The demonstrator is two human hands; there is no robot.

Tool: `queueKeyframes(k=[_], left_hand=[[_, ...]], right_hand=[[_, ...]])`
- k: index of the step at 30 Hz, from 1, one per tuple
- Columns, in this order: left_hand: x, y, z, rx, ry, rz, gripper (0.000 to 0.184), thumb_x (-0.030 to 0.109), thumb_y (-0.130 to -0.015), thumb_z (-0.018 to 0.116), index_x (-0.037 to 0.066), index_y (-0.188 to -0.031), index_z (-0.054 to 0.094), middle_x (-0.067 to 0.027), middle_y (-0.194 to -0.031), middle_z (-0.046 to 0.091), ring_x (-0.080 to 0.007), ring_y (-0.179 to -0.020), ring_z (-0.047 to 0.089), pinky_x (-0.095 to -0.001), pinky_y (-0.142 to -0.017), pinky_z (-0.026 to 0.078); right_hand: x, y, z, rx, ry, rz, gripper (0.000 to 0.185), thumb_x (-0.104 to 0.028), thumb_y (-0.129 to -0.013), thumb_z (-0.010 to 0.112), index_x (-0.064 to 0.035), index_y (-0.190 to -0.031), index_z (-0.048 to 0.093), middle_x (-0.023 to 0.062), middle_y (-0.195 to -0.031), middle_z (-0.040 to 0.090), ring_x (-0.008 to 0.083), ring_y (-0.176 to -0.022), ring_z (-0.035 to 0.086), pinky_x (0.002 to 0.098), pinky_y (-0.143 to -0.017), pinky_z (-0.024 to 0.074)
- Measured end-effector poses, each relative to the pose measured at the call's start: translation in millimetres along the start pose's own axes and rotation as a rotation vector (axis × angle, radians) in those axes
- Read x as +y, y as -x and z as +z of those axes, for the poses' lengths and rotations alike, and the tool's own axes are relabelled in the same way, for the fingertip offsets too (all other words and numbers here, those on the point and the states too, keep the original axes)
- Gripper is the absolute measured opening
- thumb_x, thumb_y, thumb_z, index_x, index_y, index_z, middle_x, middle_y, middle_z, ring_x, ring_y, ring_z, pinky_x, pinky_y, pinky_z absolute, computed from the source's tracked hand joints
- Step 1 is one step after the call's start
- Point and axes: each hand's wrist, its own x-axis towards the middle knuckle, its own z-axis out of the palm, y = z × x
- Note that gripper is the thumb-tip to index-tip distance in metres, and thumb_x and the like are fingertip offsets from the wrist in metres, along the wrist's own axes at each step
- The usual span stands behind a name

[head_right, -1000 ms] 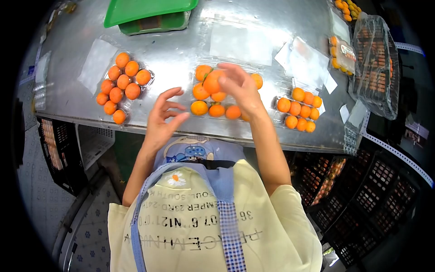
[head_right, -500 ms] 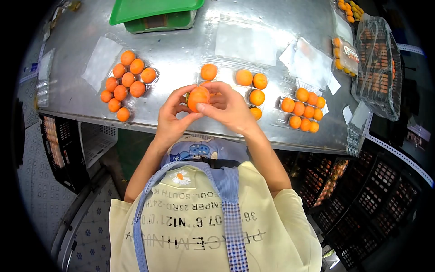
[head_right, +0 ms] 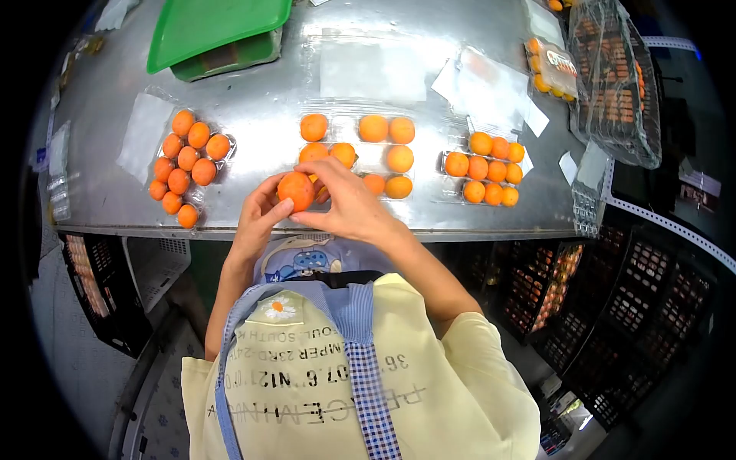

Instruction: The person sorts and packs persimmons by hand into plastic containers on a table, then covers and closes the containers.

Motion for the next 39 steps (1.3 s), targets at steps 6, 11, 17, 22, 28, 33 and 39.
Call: queueKeyframes(k=[6, 11, 17, 22, 28, 33, 39], left_hand=[[-3.9, -0.6, 12.0, 0.099, -0.027, -0.064, 0.052, 0.020, -0.087, 0.064, 0.002, -0.132, 0.044, -0.0140, -0.120, 0.054, -0.0168, -0.096, 0.058, -0.0295, -0.080, 0.050], [-9.8, -2.7, -8.1, 0.255, -0.094, -0.071, 0.038, 0.019, -0.092, 0.058, 0.003, -0.125, 0.051, -0.0086, -0.110, 0.059, -0.0122, -0.085, 0.058, -0.0257, -0.072, 0.049], [-14.4, 2.0, -25.5, 0.373, -0.070, -0.050, 0.027, 0.015, -0.091, 0.057, 0.001, -0.115, 0.057, -0.0075, -0.101, 0.062, -0.0104, -0.081, 0.057, -0.0241, -0.070, 0.048], [-19.4, 3.2, -25.5, 0.374, -0.064, -0.053, 0.026, 0.015, -0.092, 0.057, 0.002, -0.114, 0.057, -0.0069, -0.100, 0.063, -0.0103, -0.082, 0.057, -0.0240, -0.070, 0.048], [-19.0, 3.0, -24.5, 0.370, -0.075, -0.073, 0.025, 0.015, -0.091, 0.057, 0.002, -0.113, 0.058, -0.0069, -0.101, 0.063, -0.0104, -0.082, 0.057, -0.0240, -0.070, 0.048], [-22.3, 2.2, -27.1, 0.374, -0.082, -0.072, 0.025, 0.015, -0.091, 0.057, 0.002, -0.113, 0.058, -0.0067, -0.100, 0.063, -0.0101, -0.081, 0.057, -0.0237, -0.070, 0.048], [-22.2, -1.6, -21.2, 0.347, -0.095, -0.096, 0.024, 0.014, -0.091, 0.058, 0.002, -0.112, 0.058, -0.0056, -0.098, 0.063, -0.0096, -0.081, 0.057, -0.0232, -0.069, 0.048]], right_hand=[[21.5, -0.6, -9.1, 0.092, 0.036, 0.015, 0.060, -0.018, -0.069, 0.078, -0.0037, -0.120, 0.051, 0.0148, -0.106, 0.053, 0.0249, -0.090, 0.060, 0.0325, -0.075, 0.0521], [52.5, -36.8, -57.5, 0.132, 0.367, -0.057, 0.052, -0.010, -0.069, 0.074, -0.0066, -0.117, 0.053, 0.0128, -0.109, 0.053, 0.0298, -0.095, 0.059, 0.0366, -0.078, 0.0513], [73.1, -72.4, -69.7, -0.141, 0.718, -0.194, 0.048, -0.006, -0.066, 0.069, -0.0094, -0.112, 0.055, 0.0103, -0.107, 0.054, 0.0324, -0.097, 0.056, 0.0399, -0.077, 0.0496], [87.7, -89.1, -61.4, -0.248, 0.903, -0.257, 0.041, -0.006, -0.067, 0.068, -0.0084, -0.107, 0.059, 0.0078, -0.100, 0.057, 0.0289, -0.095, 0.058, 0.0381, -0.076, 0.0500], [82.9, -82.2, -70.1, -0.149, 0.827, -0.248, 0.038, -0.007, -0.071, 0.066, -0.0074, -0.109, 0.062, 0.0075, -0.105, 0.061, 0.0248, -0.096, 0.060, 0.0362, -0.074, 0.0514], [70.2, -29.6, -96.8, 0.145, 0.493, 0.023, 0.040, -0.009, -0.072, 0.068, -0.0065, -0.111, 0.061, 0.0094, -0.103, 0.064, 0.0268, -0.092, 0.059, 0.0362, -0.079, 0.0486], [76.3, 36.3, -63.1, 0.097, 0.728, -0.051, 0.037, -0.016, -0.068, 0.072, -0.0114, -0.105, 0.065, 0.0036, -0.094, 0.065, 0.0223, -0.090, 0.058, 0.0350, -0.076, 0.0449]])
